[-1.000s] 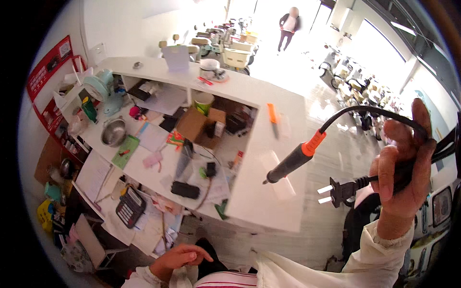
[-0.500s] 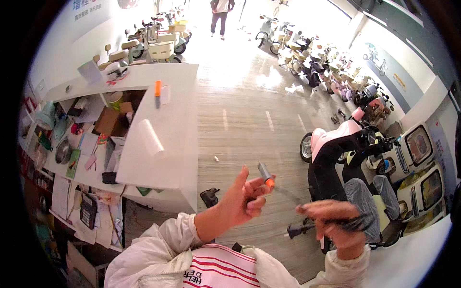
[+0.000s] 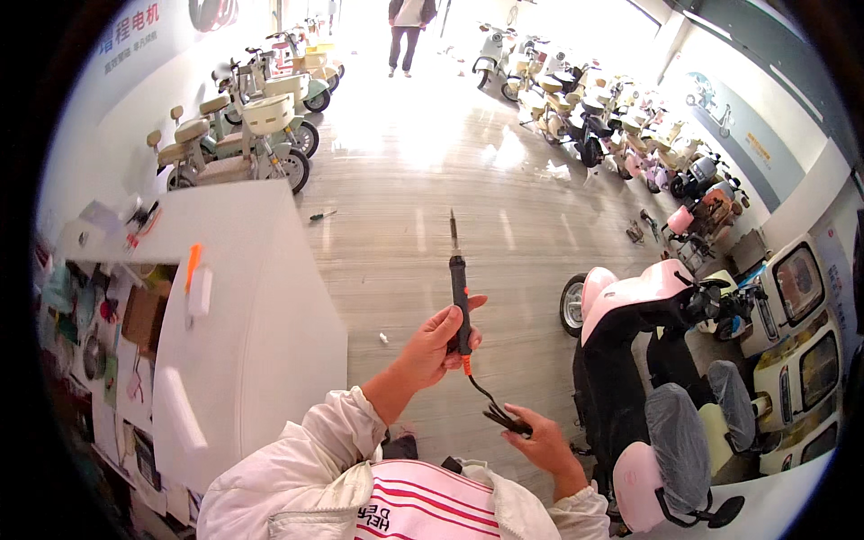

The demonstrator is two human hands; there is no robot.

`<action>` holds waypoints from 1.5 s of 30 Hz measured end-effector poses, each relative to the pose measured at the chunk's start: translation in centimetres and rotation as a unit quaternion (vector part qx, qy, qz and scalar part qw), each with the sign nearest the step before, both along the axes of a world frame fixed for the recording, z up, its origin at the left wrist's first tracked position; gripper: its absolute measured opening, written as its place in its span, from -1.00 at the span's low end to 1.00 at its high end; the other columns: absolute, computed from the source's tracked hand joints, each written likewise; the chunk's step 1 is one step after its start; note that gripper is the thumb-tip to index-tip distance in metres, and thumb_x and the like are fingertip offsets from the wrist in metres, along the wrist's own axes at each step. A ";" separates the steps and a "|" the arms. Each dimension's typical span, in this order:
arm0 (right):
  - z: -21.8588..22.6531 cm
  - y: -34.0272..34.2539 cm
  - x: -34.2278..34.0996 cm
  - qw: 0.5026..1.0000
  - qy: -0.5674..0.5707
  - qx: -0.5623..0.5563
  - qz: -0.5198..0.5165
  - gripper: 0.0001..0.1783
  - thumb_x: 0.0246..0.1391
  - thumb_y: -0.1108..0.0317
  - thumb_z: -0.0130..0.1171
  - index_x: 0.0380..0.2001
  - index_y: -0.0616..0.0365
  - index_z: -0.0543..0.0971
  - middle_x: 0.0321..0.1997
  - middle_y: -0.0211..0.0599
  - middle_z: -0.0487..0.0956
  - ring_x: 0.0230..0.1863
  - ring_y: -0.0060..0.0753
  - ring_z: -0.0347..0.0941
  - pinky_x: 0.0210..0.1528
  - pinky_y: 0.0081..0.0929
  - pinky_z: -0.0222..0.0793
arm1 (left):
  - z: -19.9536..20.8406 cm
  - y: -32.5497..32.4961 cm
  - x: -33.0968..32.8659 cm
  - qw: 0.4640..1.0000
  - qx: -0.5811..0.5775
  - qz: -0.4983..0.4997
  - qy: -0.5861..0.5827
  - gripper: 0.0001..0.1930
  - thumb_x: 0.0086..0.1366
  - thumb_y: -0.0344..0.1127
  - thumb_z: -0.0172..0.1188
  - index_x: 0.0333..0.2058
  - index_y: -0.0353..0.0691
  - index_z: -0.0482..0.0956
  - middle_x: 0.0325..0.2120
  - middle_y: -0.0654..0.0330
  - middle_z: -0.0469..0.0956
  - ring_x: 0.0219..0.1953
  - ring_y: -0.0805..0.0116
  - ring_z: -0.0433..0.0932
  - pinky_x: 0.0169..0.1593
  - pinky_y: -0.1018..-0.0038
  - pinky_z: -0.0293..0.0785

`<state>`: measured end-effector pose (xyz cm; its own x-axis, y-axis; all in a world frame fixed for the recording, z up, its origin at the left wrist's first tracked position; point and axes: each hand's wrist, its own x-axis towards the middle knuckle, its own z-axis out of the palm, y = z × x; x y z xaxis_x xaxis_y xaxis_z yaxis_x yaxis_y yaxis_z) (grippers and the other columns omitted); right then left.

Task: The person sits on the ground and sorts through a tray of small metal parts, then walks into a scooter shop and picks up a soldering iron. They approach a disassembled pink scooter and begin working on its internal components.

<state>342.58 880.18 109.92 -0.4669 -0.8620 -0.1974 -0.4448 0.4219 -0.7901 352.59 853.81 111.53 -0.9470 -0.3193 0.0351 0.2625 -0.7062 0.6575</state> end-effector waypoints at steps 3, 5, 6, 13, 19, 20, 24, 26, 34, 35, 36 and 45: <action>-1.1 -3.8 -5.8 0.998 0.048 0.002 0.027 -0.44 0.09 0.19 0.26 0.14 0.13 0.43 -0.03 -0.05 0.55 -0.07 -0.23 0.53 -0.07 -0.36 0.43 | 1.0 -3.0 -5.4 0.997 -0.053 -0.058 0.011 -0.42 0.46 0.10 -0.22 0.23 -0.24 0.23 -0.52 0.29 0.45 -0.69 0.69 0.14 -0.60 0.74 0.08; -1.7 -6.2 -10.1 0.979 0.167 -0.097 0.065 -0.43 0.13 0.13 0.22 0.16 0.11 0.41 0.06 -0.05 0.49 0.00 -0.23 0.47 -0.02 -0.37 0.40 | 0.7 -4.7 -9.2 0.993 -0.059 -0.092 0.034 -0.39 0.46 0.11 -0.24 0.21 -0.31 0.23 -0.53 0.29 0.44 -0.68 0.68 0.13 -0.58 0.74 0.06; -1.1 -7.2 -12.1 0.988 0.107 -0.112 0.021 -0.43 0.15 0.11 0.19 0.17 0.12 0.41 0.08 -0.05 0.47 0.02 -0.24 0.45 0.01 -0.38 0.38 | 0.6 -5.3 -11.4 0.991 -0.061 -0.111 0.045 -0.37 0.46 0.12 -0.25 0.20 -0.35 0.23 -0.53 0.30 0.43 -0.67 0.68 0.12 -0.57 0.74 0.06; 2.8 -20.1 -24.8 0.919 -0.246 -0.294 -0.093 -0.53 0.34 0.15 -0.08 0.17 0.21 0.39 0.09 -0.24 0.48 0.04 -0.40 0.41 0.11 -0.43 0.30 | -1.6 -10.9 -24.5 0.981 -0.077 -0.179 -0.007 -0.33 0.43 0.19 -0.25 0.12 -0.36 0.34 -0.67 0.33 0.34 -0.68 0.58 0.17 -0.55 0.62 0.13; 2.2 -27.7 -39.2 0.834 -0.427 -0.340 -0.082 -0.58 0.34 0.16 -0.06 0.08 0.24 0.47 -0.03 -0.36 0.55 -0.02 -0.50 0.43 0.08 -0.48 0.31 | -1.8 -16.7 -39.2 0.973 -0.048 -0.218 -0.058 -0.45 0.45 0.17 -0.28 -0.17 -0.22 0.47 -0.68 0.30 0.38 -0.72 0.57 0.20 -0.62 0.59 0.13; 2.2 -28.9 -41.8 0.832 -0.424 -0.350 -0.081 -0.61 0.33 0.17 -0.04 0.04 0.23 0.48 -0.04 -0.36 0.55 -0.04 -0.51 0.44 0.08 -0.49 0.31 | -1.3 -17.6 -41.8 0.972 -0.063 -0.220 -0.061 -0.46 0.45 0.17 -0.28 -0.22 -0.20 0.47 -0.68 0.30 0.39 -0.73 0.58 0.20 -0.63 0.58 0.14; 2.0 -33.7 -51.5 0.818 -0.428 -0.371 -0.099 -0.71 0.32 0.23 -0.01 -0.07 0.20 0.51 -0.11 -0.35 0.57 -0.07 -0.50 0.46 0.05 -0.48 0.33 | -1.8 -21.4 -51.1 0.973 -0.148 -0.146 -0.102 -0.46 0.45 0.16 -0.26 -0.23 -0.18 0.52 -0.62 0.29 0.47 -0.72 0.64 0.18 -0.63 0.63 0.13; 2.1 -35.8 -56.3 0.806 -0.437 -0.381 -0.119 -0.74 0.32 0.25 -0.01 -0.08 0.19 0.48 -0.13 -0.32 0.57 -0.09 -0.48 0.48 0.01 -0.47 0.36 | -1.4 -23.1 -55.2 0.960 -0.209 -0.128 -0.135 -0.48 0.46 0.13 -0.25 -0.16 -0.18 0.54 -0.57 0.29 0.52 -0.71 0.67 0.16 -0.63 0.67 0.10; 1.2 -46.0 -74.5 0.751 -0.443 -0.453 -0.187 -0.78 0.32 0.24 -0.02 -0.11 0.14 0.39 -0.25 -0.33 0.50 -0.22 -0.43 0.48 -0.09 -0.37 0.46 | -5.3 -33.5 -72.9 0.941 -0.263 -0.175 -0.124 -0.55 0.49 -0.02 -0.20 -0.01 -0.21 0.55 -0.35 0.32 0.62 -0.66 0.74 0.11 -0.62 0.73 0.04; 1.1 -47.1 -77.1 0.747 -0.432 -0.465 -0.196 -0.77 0.31 0.21 -0.01 -0.11 0.11 0.39 -0.24 -0.35 0.49 -0.22 -0.44 0.47 -0.08 -0.34 0.46 | -5.5 -34.9 -75.6 0.940 -0.244 -0.200 -0.129 -0.61 0.48 -0.10 -0.13 -0.02 -0.24 0.55 -0.30 0.32 0.62 -0.56 0.70 0.31 -0.49 0.70 0.28; 1.2 -48.2 -79.6 0.743 -0.420 -0.479 -0.206 -0.77 0.31 0.19 0.00 -0.11 0.08 0.39 -0.23 -0.36 0.48 -0.21 -0.44 0.46 -0.07 -0.31 0.46 | -6.3 -36.0 -78.4 0.938 -0.266 -0.199 -0.098 -0.63 0.47 -0.11 -0.10 -0.02 -0.25 0.55 -0.30 0.31 0.61 -0.48 0.67 0.37 -0.40 0.66 0.33; 2.9 -55.0 -98.4 0.724 -0.335 -0.544 -0.262 -0.61 0.26 -0.02 0.02 0.00 -0.09 0.27 -0.38 -0.41 0.36 -0.40 -0.52 0.31 -0.28 -0.44 0.31 | -6.3 -44.6 -99.1 0.858 -0.413 -0.282 -0.121 -0.68 0.45 -0.17 -0.04 -0.29 -0.29 0.57 -0.50 0.35 0.45 -0.39 0.57 0.36 -0.24 0.55 0.36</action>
